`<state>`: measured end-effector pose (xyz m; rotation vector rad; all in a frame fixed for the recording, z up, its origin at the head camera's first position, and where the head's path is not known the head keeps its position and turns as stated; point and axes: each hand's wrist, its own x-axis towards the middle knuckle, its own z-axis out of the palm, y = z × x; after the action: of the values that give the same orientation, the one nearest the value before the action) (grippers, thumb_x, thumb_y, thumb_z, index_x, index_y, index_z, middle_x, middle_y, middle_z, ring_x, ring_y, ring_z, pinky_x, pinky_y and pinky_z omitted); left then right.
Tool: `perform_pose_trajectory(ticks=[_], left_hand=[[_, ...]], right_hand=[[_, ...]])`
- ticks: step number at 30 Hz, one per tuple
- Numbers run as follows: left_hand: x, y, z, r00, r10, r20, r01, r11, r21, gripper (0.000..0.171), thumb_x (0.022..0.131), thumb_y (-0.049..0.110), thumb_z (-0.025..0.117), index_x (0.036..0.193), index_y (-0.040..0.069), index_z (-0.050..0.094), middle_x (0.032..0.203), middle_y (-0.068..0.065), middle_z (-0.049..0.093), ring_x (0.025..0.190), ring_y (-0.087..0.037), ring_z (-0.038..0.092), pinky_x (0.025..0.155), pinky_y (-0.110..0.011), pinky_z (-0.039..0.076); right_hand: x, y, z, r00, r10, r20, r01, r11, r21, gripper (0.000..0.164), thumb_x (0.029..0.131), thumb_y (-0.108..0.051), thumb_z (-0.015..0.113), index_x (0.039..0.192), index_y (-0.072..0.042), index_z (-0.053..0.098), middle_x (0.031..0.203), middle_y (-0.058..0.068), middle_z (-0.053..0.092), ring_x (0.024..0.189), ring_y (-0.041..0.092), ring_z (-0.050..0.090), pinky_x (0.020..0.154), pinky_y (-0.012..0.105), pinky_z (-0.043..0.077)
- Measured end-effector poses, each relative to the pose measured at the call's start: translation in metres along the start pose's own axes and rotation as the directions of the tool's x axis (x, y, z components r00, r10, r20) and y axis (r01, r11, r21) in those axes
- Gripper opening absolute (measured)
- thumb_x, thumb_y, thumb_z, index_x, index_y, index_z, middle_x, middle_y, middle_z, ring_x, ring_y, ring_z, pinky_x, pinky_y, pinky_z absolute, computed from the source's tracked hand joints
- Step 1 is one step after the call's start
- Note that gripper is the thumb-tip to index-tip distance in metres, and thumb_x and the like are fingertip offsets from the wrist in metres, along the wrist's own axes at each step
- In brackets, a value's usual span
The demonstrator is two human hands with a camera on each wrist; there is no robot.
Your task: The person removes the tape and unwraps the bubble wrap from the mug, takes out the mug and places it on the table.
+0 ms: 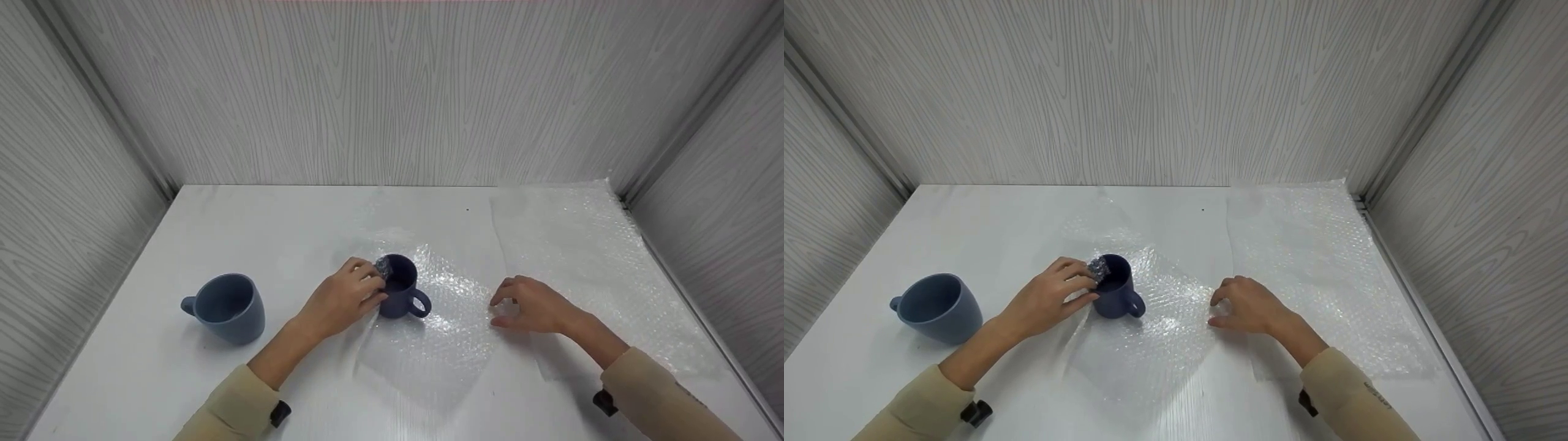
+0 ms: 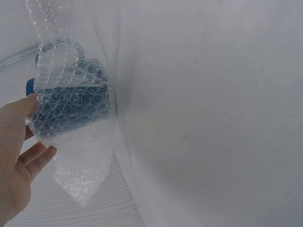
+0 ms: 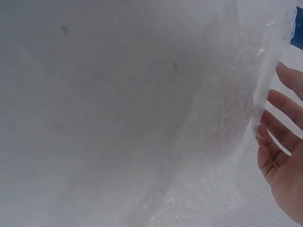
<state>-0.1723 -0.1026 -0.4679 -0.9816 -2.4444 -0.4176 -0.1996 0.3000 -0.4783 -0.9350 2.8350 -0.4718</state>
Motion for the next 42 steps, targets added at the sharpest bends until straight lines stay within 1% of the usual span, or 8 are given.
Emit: perform_pose_trajectory(ticks=[7, 11, 16, 23, 31, 35, 39, 42], left_hand=[[0.0, 0.001, 0.001, 1.0, 0.005, -0.004, -0.005, 1.0, -0.002, 0.011, 0.097, 0.026, 0.077, 0.1, 0.016, 0.075, 0.103, 0.0, 0.072, 0.109, -0.022, 0.067, 0.088, -0.03, 0.063], [0.0, 0.001, 0.0, 1.0, 0.006, -0.008, -0.006, 1.0, -0.004, 0.011, 0.097, 0.026, 0.077, 0.1, 0.016, 0.075, 0.104, 0.0, 0.072, 0.11, -0.022, 0.067, 0.087, -0.029, 0.063], [-0.001, 0.002, -0.001, 1.0, 0.005, -0.011, -0.005, 1.0, -0.003, 0.011, 0.097, 0.026, 0.078, 0.1, 0.016, 0.074, 0.104, 0.0, 0.071, 0.111, -0.022, 0.067, 0.084, -0.028, 0.064], [-0.001, 0.002, -0.001, 1.0, 0.006, -0.013, -0.006, 1.0, 0.001, 0.011, 0.096, 0.026, 0.078, 0.1, 0.016, 0.074, 0.104, 0.0, 0.071, 0.111, -0.022, 0.067, 0.084, -0.028, 0.064], [-0.001, 0.002, -0.001, 1.0, 0.01, -0.002, -0.01, 1.0, 0.008, 0.011, 0.097, 0.027, 0.077, 0.101, 0.016, 0.074, 0.104, 0.0, 0.071, 0.111, -0.022, 0.067, 0.085, -0.029, 0.063], [0.0, 0.002, -0.002, 1.0, 0.007, -0.005, -0.007, 1.0, -0.004, 0.011, 0.097, 0.026, 0.077, 0.1, 0.016, 0.075, 0.104, -0.001, 0.072, 0.11, -0.022, 0.067, 0.086, -0.029, 0.063], [0.0, 0.002, -0.002, 1.0, 0.002, -0.003, -0.002, 1.0, -0.005, 0.012, 0.097, 0.026, 0.077, 0.101, 0.016, 0.075, 0.104, 0.0, 0.072, 0.11, -0.022, 0.067, 0.087, -0.029, 0.063], [0.0, 0.002, -0.002, 1.0, 0.0, 0.002, 0.0, 1.0, 0.002, 0.011, 0.097, 0.026, 0.077, 0.101, 0.016, 0.075, 0.104, 0.0, 0.072, 0.111, -0.022, 0.067, 0.087, -0.029, 0.063]], right_hand=[[-0.003, -0.002, 0.004, 1.0, 0.005, 0.01, -0.005, 1.0, -0.005, 0.03, 0.086, -0.038, 0.086, 0.111, -0.022, 0.08, 0.11, -0.004, 0.07, 0.091, 0.01, 0.063, 0.078, 0.028, 0.055], [-0.006, -0.001, 0.006, 1.0, -0.004, -0.005, 0.004, 1.0, -0.002, 0.031, 0.085, -0.037, 0.088, 0.111, -0.022, 0.079, 0.111, -0.003, 0.068, 0.088, 0.009, 0.061, 0.076, 0.027, 0.053], [-0.007, -0.001, 0.008, 0.999, -0.029, -0.032, 0.029, 1.0, -0.01, 0.03, 0.085, -0.035, 0.087, 0.111, -0.022, 0.078, 0.112, -0.004, 0.069, 0.089, 0.011, 0.062, 0.078, 0.029, 0.054], [-0.007, -0.001, 0.01, 0.999, -0.035, -0.038, 0.035, 0.999, -0.004, 0.03, 0.087, -0.037, 0.086, 0.112, -0.023, 0.078, 0.115, -0.005, 0.069, 0.095, 0.013, 0.064, 0.081, 0.032, 0.055], [-0.005, -0.005, 0.003, 0.999, -0.044, -0.01, 0.043, 0.999, -0.008, 0.03, 0.087, -0.036, 0.086, 0.112, -0.02, 0.079, 0.111, -0.002, 0.071, 0.09, 0.013, 0.065, 0.078, 0.031, 0.054], [-0.001, -0.009, -0.004, 0.999, -0.038, 0.001, 0.038, 0.999, -0.011, 0.033, 0.088, -0.036, 0.085, 0.114, -0.017, 0.079, 0.111, 0.001, 0.073, 0.091, 0.017, 0.069, 0.078, 0.034, 0.057], [0.004, -0.014, -0.01, 0.999, -0.045, -0.03, 0.044, 0.999, -0.031, 0.035, 0.088, -0.035, 0.084, 0.116, -0.014, 0.078, 0.112, 0.002, 0.074, 0.094, 0.021, 0.071, 0.08, 0.038, 0.059], [0.008, -0.021, -0.013, 0.995, -0.066, -0.073, 0.064, 0.998, -0.024, 0.037, 0.089, -0.035, 0.085, 0.117, -0.012, 0.078, 0.114, 0.002, 0.074, 0.102, 0.023, 0.072, 0.086, 0.043, 0.06]])
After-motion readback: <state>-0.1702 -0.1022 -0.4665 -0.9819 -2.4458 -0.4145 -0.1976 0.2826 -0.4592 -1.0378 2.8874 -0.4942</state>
